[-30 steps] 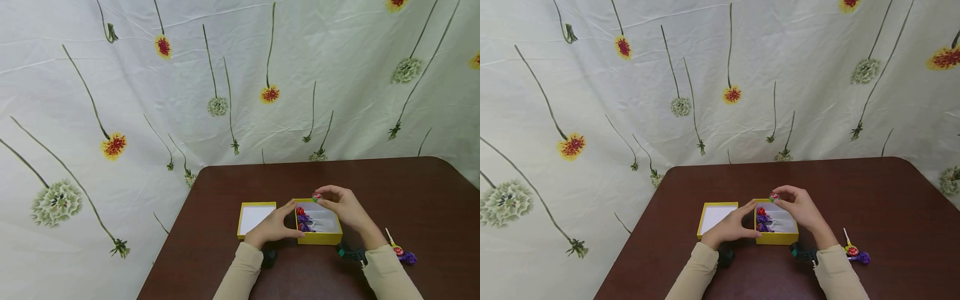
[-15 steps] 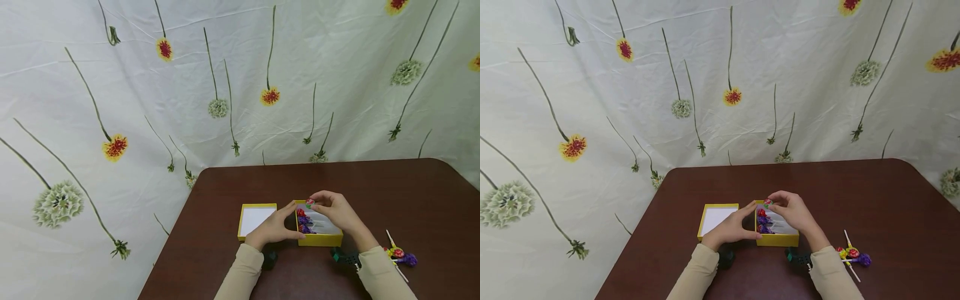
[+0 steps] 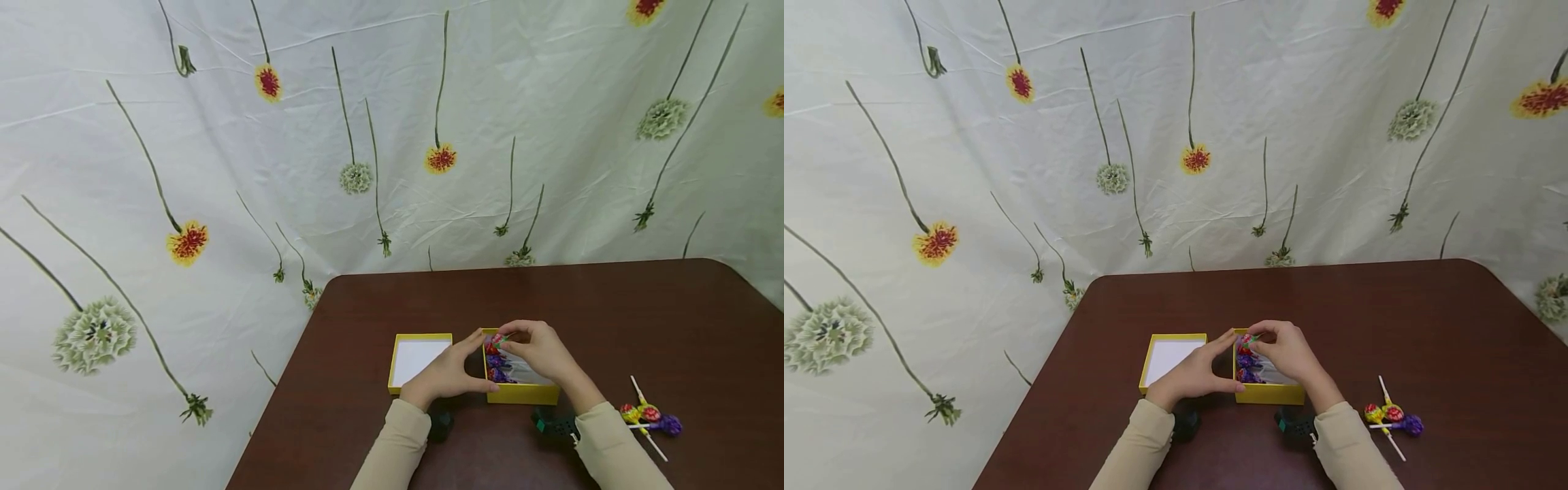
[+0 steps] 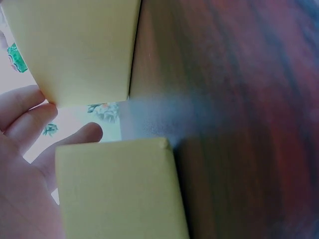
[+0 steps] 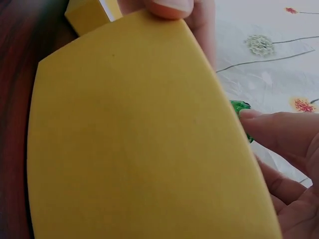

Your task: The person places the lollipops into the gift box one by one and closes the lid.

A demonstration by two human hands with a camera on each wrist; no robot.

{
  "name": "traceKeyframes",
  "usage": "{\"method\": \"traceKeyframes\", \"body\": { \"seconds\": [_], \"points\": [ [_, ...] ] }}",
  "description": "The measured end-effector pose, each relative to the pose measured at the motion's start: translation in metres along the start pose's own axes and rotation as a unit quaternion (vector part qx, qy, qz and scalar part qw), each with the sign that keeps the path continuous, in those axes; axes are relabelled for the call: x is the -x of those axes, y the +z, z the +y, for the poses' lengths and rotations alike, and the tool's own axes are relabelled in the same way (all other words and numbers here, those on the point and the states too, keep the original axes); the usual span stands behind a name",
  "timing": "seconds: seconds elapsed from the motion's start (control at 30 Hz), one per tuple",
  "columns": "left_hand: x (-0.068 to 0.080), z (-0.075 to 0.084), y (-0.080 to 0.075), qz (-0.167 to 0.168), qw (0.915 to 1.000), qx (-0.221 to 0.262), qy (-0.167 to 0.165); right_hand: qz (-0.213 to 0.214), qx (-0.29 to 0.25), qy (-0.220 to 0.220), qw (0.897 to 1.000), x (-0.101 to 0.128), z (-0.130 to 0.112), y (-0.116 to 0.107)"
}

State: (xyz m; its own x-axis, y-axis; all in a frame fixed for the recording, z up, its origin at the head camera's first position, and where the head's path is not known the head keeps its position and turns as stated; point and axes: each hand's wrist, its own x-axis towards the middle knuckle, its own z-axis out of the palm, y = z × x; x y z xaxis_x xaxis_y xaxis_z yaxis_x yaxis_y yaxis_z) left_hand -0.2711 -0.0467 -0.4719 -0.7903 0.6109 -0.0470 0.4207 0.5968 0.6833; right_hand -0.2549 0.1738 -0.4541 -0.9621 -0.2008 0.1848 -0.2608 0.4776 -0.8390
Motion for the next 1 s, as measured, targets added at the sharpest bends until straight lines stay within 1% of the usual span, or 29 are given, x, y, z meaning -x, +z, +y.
{"method": "traceKeyframes", "body": {
  "seconds": [0.33, 0.7, 1.0],
  "points": [
    [0.001, 0.001, -0.001, 0.004, 1.0000, 0.001, 0.005, 0.005, 0.022, -0.003, 1.000, -0.002, 0.001, 0.007],
    [0.002, 0.005, -0.002, 0.006, 0.9999, -0.015, 0.003, -0.004, 0.029, 0.010, 1.000, -0.003, 0.001, 0.011],
    [0.002, 0.006, -0.002, 0.006, 0.9998, -0.020, 0.008, -0.010, 0.038, 0.002, 0.999, -0.005, 0.005, 0.014]
  ]
}}
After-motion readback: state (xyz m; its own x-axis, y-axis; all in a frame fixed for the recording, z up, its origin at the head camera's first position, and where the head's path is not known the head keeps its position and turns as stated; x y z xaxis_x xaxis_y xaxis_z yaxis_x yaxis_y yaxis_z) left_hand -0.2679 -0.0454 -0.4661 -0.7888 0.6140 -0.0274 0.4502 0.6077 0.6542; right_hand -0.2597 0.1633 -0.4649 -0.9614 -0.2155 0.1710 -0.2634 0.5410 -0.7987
